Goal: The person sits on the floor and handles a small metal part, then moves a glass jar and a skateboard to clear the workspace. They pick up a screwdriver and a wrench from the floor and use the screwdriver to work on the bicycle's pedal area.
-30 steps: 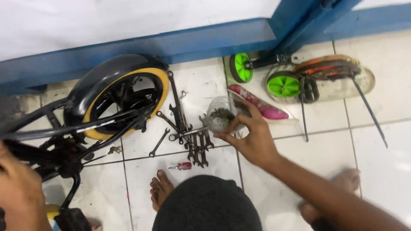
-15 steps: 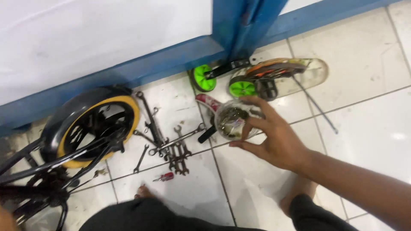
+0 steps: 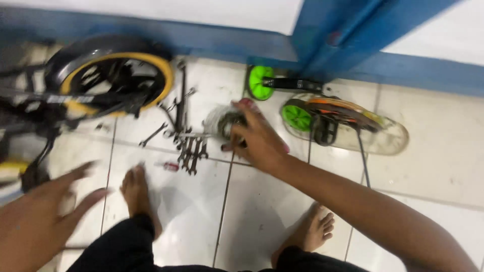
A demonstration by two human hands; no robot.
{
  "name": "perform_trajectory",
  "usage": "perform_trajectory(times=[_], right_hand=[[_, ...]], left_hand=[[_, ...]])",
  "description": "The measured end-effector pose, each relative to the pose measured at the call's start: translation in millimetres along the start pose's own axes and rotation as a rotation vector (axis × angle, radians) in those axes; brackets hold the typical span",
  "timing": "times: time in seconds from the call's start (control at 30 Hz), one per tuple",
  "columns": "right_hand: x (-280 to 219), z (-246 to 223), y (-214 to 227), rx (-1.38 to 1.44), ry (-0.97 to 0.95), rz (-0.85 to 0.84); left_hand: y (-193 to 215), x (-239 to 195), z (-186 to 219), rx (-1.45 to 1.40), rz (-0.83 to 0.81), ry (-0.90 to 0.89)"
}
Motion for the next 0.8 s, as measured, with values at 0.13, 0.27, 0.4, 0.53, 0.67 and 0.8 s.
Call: perform_trajectory(times=[0.13, 0.27, 0.4, 0.53, 0.67, 0.8], right_hand=[[19.4, 26.5, -40.6, 0.018, -0.175, -0.035], [19.2, 48.8, -74.9, 0.055, -0.270, 0.050], [28.4, 39.4, -69.2, 0.053, -0.362, -0.066], [22.8, 53.5, -87.2, 0.146, -0.344, -0.155], [30.6, 66.6, -99.5, 0.211, -0.389, -0.060], [38.0, 63.6, -106.6, 0.154, -0.371, -0.009]], left_hand=[[-38.2, -25.6, 59.6, 0.515, -0.472, -0.266], [-44.5, -64.4, 98.6, 0.496, -0.506, -0.732], [-30.9, -70.5, 129.5, 0.467, -0.475, -0.818], [-48.4, -99.8, 156.8, 0.537, -0.343, -0.856], [-85.2, -122.4, 166.4, 0.752, -0.805, -0.817], [-135.4, -78.7, 204.6, 0.000, -0.671, -0.952]])
Point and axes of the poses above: each hand's wrist, its own x-axis towards the middle knuckle, its own y-axis out of the back of the hand, z = x × y, the point moved 3 cm from there along x, towards the middle knuckle, and after that the axes turned 11 degrees about -x, right-handed, at the moved point
